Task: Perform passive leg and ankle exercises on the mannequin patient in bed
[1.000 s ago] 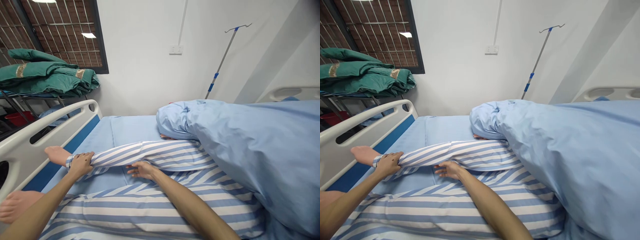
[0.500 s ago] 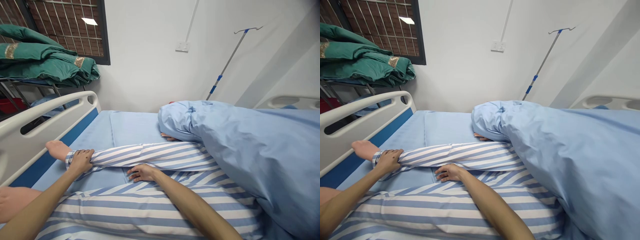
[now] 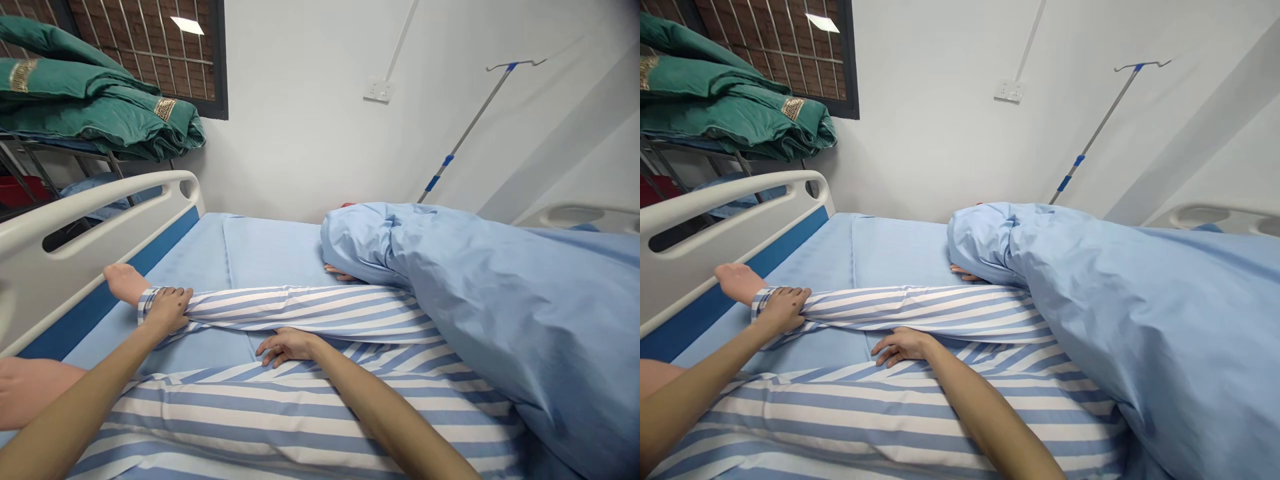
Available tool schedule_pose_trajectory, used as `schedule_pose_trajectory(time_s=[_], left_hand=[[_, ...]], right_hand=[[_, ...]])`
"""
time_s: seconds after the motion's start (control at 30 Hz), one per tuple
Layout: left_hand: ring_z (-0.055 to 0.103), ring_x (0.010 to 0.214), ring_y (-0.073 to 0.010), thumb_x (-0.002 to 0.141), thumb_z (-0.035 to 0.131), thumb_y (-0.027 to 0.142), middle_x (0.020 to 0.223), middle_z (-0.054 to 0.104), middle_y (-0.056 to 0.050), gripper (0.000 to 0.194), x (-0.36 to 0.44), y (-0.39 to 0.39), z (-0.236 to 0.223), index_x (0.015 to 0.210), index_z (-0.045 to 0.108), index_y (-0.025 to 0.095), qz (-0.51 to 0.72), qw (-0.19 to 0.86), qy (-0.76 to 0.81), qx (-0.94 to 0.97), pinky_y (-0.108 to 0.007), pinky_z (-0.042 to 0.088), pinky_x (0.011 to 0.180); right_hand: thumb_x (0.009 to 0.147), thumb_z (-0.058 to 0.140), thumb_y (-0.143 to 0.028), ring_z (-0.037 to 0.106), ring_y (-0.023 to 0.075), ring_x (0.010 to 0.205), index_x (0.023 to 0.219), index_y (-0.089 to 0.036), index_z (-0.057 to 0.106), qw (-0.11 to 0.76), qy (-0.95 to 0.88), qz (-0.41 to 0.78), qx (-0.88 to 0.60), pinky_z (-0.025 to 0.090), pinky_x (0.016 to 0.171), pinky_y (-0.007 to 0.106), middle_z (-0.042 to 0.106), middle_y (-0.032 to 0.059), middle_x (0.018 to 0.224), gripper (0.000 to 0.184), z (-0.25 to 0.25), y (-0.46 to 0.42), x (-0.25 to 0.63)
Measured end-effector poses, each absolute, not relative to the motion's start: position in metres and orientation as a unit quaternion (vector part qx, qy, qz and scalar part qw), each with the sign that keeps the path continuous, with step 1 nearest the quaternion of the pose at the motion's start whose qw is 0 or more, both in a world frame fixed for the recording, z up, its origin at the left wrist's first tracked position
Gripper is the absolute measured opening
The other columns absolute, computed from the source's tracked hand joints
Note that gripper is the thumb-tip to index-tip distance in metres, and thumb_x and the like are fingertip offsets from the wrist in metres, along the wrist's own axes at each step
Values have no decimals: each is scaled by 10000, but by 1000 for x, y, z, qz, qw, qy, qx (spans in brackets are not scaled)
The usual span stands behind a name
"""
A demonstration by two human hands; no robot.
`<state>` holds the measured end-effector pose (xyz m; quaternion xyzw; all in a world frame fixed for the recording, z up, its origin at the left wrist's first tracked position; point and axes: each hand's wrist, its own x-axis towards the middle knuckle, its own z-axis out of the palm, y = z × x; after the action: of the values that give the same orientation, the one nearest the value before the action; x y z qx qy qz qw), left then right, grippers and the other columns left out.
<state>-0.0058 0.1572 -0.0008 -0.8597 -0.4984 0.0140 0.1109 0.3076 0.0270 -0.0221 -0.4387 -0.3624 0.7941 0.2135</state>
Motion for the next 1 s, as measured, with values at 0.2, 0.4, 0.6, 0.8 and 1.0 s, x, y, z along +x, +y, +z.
schedule_pose_trajectory(time_s=[0.2,0.4,0.6,0.8,1.0], left_hand=[[503,1022,-296,633,477,188,1053,599,-150,487,-13,159,4,1114,530,134,31,88,-506,-857,-403,281,924],[439,1112,-339,662,481,194,1170,528,-208,549,-3,139,9,1199,491,78,-2,119,-508,-853,-463,249,979],[424,1180,-251,715,452,241,1261,501,-116,527,-8,68,18,1236,439,164,-122,-64,-482,-865,-392,305,1022],[447,1191,-226,564,529,199,1319,483,-20,722,-55,-4,22,1270,402,280,-28,-198,-422,-884,-338,354,1010],[520,1075,-272,548,462,93,1141,600,-99,616,-65,-12,7,1153,527,195,19,-15,-462,-887,-408,336,949]], right_hand=[[627,723,-287,657,179,768,861,-108,578,218,-376,783,-445,530,559,229,651,109,911,329,-29,27,308],[592,741,-272,657,193,782,881,-110,556,214,-394,769,-455,537,540,235,628,114,952,380,-31,26,307],[532,746,-223,643,179,788,1145,-176,450,223,-407,742,-483,497,528,231,614,76,1025,682,-22,16,295],[584,663,-180,571,205,910,1083,-187,577,343,-547,504,-574,447,748,306,625,62,962,506,18,-41,273],[731,583,-384,578,215,813,965,-205,588,548,-481,461,-506,422,761,355,618,72,831,294,19,-155,232]])
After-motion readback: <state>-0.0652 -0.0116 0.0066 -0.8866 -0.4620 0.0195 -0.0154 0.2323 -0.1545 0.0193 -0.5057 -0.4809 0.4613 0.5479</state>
